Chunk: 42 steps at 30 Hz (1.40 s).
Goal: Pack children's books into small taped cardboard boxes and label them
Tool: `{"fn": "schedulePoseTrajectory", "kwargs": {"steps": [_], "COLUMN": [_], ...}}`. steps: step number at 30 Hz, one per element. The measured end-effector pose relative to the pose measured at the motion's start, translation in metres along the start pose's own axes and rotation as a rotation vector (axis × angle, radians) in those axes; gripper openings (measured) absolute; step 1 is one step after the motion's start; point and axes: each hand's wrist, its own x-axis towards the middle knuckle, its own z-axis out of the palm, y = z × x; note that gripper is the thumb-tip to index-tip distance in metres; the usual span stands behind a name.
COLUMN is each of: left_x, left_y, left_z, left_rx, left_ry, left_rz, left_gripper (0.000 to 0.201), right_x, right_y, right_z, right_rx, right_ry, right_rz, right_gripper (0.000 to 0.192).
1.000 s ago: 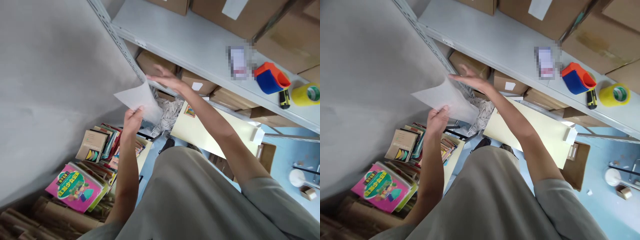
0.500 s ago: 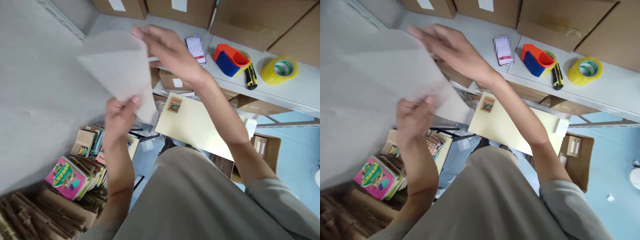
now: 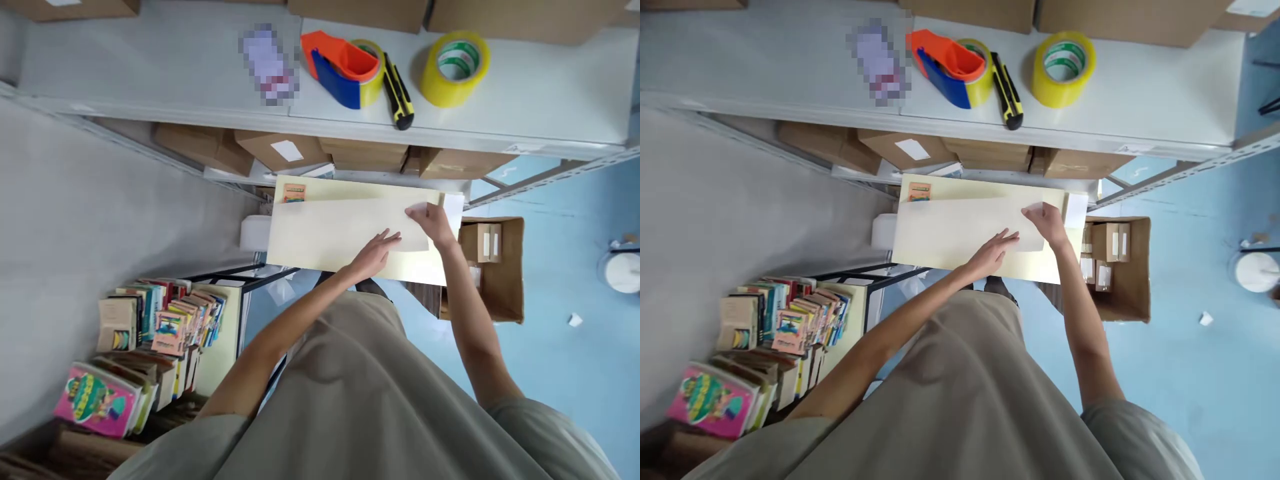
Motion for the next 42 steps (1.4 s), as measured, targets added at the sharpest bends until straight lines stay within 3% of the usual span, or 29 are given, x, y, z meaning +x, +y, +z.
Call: {"fn": "schedulePoseTrajectory", "kwargs": {"steps": [3,6,9,14,16,18,21,23,26,30,33,36,39,42], "left_x": [-0.003,-0.022,-0.050,-0.103,-0.123,-0.138,-0.149,-0.151,-0.151,-0.153,-0.152,-0.139,-0.112,-0.079], "left_y": [-0.014,-0.039,-0.078,-0.157,-0.181,-0.198,-0.208,-0.208,-0.204,-0.208,-0.221,-0.238,-0.254,-0.272], "left_z": [0.025,0.025,0.005,-0.041,-0.056,-0.067,-0.072,-0.071,-0.067,-0.076,-0.100,-0.138,-0.178,-0.209], "left_rx": [0.072,0.100,0.130,0.237,0.254,0.258,0.262,0.261,0.254,0.218,0.140,0.073,0.019,-0.245], "left_ry": [-0.129,-0.184,-0.105,0.156,0.180,0.142,0.081,0.084,0.132,0.176,0.177,0.214,0.397,0.611], "left_rz": [-0.020,-0.099,-0.284,-0.729,-0.874,-0.930,-0.873,-0.815,-0.757,-0.720,-0.701,-0.729,-0.794,-0.760], "left_gripper": [0.070,0.089,0.094,0.089,0.088,0.086,0.078,0.071,0.060,0.052,0.047,0.037,0.026,0.033], "right_x": [-0.006,-0.017,-0.021,-0.008,-0.003,-0.003,-0.011,-0.022,-0.041,-0.063,-0.068,-0.070,-0.074,-0.082], "right_y": [0.063,0.105,0.132,0.151,0.151,0.147,0.132,0.116,0.088,0.051,0.034,0.030,0.033,0.037], "right_z": [0.015,0.026,0.031,0.036,0.040,0.047,0.064,0.083,0.128,0.204,0.249,0.267,0.268,0.268], "right_rx": [-0.003,-0.015,-0.043,-0.205,-0.249,-0.295,-0.450,-0.526,-0.506,-0.532,-0.574,-0.617,-0.621,-0.622], "right_ry": [0.075,0.132,0.115,0.083,0.096,0.132,0.264,0.284,0.080,-0.273,-0.443,-0.466,-0.431,-0.397], "right_rz": [0.193,0.276,0.294,0.373,0.408,0.431,0.390,0.306,0.180,0.088,0.103,0.217,0.309,0.331], "right_gripper": [0.052,0.045,0.037,0.025,0.023,0.020,0.032,0.044,0.052,0.057,0.060,0.064,0.065,0.067]}}
